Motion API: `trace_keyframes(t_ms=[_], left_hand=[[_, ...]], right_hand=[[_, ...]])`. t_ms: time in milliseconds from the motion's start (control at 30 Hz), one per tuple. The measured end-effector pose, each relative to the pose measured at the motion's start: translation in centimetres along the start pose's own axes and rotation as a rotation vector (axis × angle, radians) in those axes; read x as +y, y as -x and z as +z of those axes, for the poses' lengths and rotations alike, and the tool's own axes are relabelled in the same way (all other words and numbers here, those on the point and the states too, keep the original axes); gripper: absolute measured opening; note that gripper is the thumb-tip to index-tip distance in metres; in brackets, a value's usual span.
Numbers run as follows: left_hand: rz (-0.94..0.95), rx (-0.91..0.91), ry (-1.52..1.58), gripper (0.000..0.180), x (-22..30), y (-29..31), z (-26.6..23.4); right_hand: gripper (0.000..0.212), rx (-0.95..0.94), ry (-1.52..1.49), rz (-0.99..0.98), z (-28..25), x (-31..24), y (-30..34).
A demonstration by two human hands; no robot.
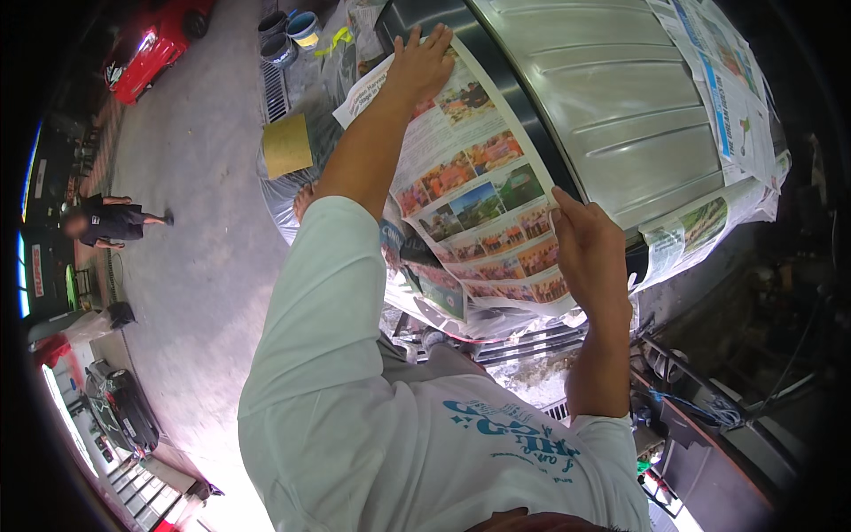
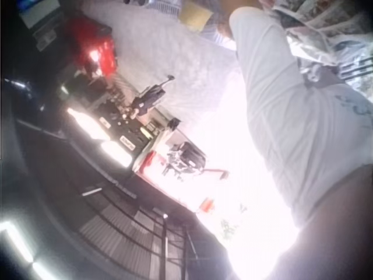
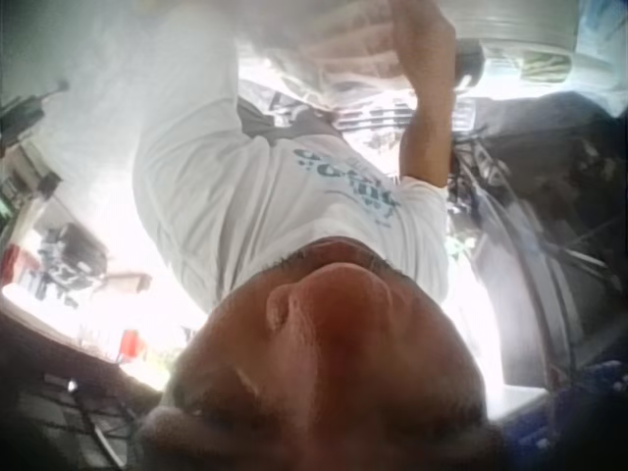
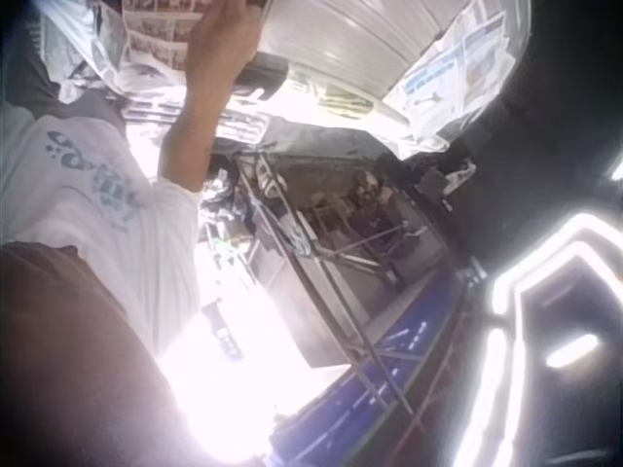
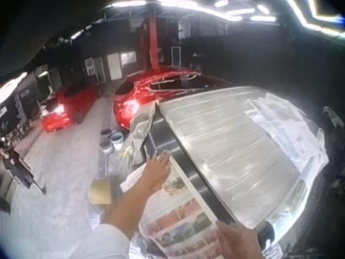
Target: The person places newspaper sheets over the hood of a car and secures them with masking tape. The person smooths the paper and applies tape along the edges to hold the newspaper in place.
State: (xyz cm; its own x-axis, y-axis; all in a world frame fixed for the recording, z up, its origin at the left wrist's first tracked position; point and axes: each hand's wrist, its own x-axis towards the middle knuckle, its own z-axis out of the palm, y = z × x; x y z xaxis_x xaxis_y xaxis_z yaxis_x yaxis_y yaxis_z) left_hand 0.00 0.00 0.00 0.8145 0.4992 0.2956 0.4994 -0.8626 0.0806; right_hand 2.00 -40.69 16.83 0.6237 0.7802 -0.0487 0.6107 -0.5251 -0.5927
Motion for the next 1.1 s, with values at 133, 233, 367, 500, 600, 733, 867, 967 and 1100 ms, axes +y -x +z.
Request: trace_keyframes(t_ms=[133, 233, 367, 500, 600, 733, 867, 967, 1100], left_hand=[[0.004, 0.014, -0.007, 0.064, -0.8, 0.1, -1.4], [0.002, 0.015, -0.026, 0.064, -1.4, 0.3, -1.4], [-0.012, 0.015, 0.001, 0.065, -0.2, 0.1, -0.5], [-0.016, 0.020, 0.005, 0.065, 0.1, 0.2, -0.1], [-0.007, 0.036, 0.006, 0.065, 0.0, 0.2, 0.1], [0.002, 0.068, 0.013, 0.064, 0.0, 0.2, 0.3], [0.006, 0.093, 0.018, 0.064, -0.3, 0.2, 0.6], [0.009, 0.097, 0.000, 0.064, -0.4, 0.1, 0.7], [-0.001, 0.068, 0.010, 0.064, 0.0, 0.0, 0.5]], right_hand=[[0.037, -0.098, 0.293, -0.024, 1.6, -0.6, -0.6], [0.037, -0.182, 0.457, -0.030, 2.5, -0.7, -1.4], [0.039, -0.236, 0.586, -0.012, 2.2, 0.1, -1.9], [0.038, -0.220, 0.596, -0.017, 2.2, 0.6, -1.9], [0.037, -0.210, 0.595, -0.019, 2.2, 0.7, -1.9], [0.038, -0.180, 0.572, -0.044, 2.5, 1.2, -1.8], [0.033, -0.209, 0.580, -0.048, 2.3, 0.7, -2.0], [0.028, -0.218, 0.592, -0.070, 2.6, 1.1, -2.3], [0.023, -0.192, 0.582, -0.074, 2.8, 1.5, -2.4]])
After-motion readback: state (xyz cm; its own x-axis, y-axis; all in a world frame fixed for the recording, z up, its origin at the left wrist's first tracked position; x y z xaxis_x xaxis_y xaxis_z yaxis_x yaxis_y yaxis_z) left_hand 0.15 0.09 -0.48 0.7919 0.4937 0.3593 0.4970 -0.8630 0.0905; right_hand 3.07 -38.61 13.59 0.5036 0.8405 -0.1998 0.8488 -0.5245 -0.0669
